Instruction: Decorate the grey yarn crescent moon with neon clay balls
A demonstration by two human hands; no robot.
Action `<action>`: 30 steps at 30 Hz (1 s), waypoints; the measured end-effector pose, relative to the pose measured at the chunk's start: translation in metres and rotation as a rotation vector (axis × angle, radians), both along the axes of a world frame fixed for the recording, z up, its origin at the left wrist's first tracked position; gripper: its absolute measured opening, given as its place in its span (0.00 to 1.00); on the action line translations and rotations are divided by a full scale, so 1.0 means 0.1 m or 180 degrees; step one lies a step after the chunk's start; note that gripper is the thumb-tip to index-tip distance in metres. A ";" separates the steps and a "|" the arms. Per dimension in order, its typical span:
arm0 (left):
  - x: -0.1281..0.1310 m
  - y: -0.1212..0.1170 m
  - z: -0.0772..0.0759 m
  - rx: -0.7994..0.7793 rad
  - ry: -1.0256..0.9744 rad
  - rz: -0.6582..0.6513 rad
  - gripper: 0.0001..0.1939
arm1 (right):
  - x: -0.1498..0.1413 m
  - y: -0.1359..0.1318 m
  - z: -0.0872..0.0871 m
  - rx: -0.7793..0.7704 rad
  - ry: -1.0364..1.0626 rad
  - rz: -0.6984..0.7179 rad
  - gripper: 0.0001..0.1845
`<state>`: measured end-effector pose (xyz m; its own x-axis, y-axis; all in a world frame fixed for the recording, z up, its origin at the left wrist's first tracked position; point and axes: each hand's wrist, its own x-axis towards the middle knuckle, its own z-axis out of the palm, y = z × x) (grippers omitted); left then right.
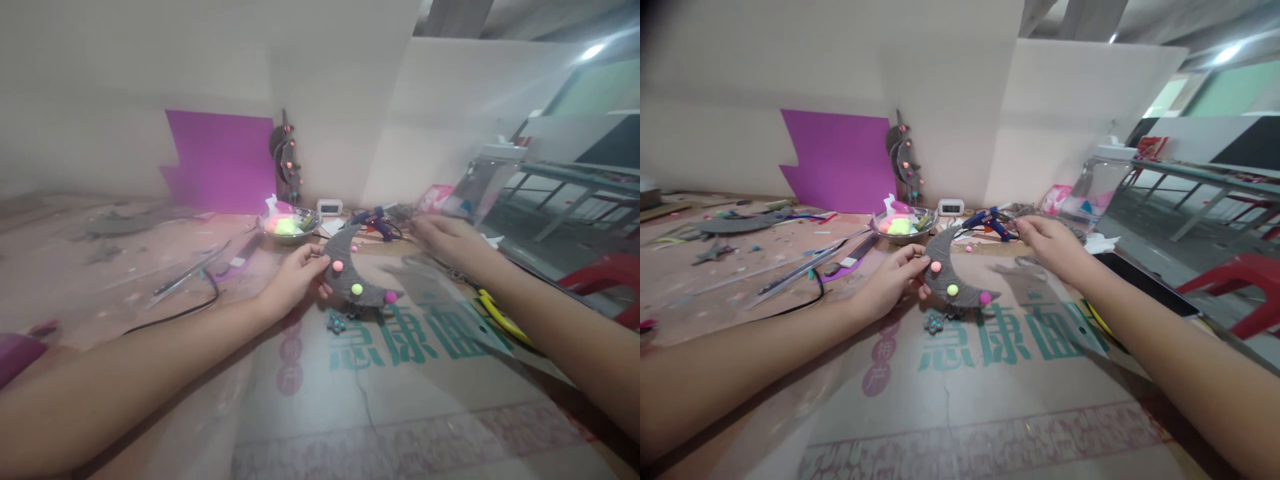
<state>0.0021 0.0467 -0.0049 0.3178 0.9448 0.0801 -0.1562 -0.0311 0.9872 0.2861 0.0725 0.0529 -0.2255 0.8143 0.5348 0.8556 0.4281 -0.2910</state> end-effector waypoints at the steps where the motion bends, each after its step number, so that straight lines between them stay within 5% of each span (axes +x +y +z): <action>1: 0.00 0.01 -0.01 -0.0037 0.0046 -0.0038 0.10 | 0.05 0.08 -0.06 -0.0097 -0.0168 -0.0060 0.21; 8: 0.00 -0.03 -0.07 0.0153 0.1037 -0.0178 0.11 | 0.19 0.31 -0.48 -0.0239 -0.0940 -0.0156 0.21; 13: -0.06 -0.05 -0.07 0.1724 0.2541 0.0170 0.11 | 0.21 0.29 -0.47 -0.0383 -0.1352 -0.0071 0.21; 16: -0.09 -0.02 -0.08 0.2066 0.3054 0.0144 0.12 | 0.23 0.31 -0.42 -0.0381 -0.1570 -0.0117 0.23; 22: -0.11 0.05 -0.12 0.2050 0.2973 0.0234 0.12 | 0.23 0.29 -0.32 -0.0371 -0.1291 -0.0139 0.19; 27: -0.13 0.06 -0.14 0.2071 0.2757 0.0192 0.09 | 0.18 0.21 -0.21 -0.0672 -0.0900 -0.0596 0.14; 30: -0.13 0.07 -0.16 0.2053 0.2772 0.0202 0.09 | 0.21 0.22 -0.20 -0.0861 -0.0573 -0.0494 0.18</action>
<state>-0.0106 0.0533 -0.0211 0.4579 0.8223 0.3380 0.6103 -0.5672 0.5530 0.3071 0.0947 0.0328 -0.1592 0.9529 0.2580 0.9522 0.2172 -0.2146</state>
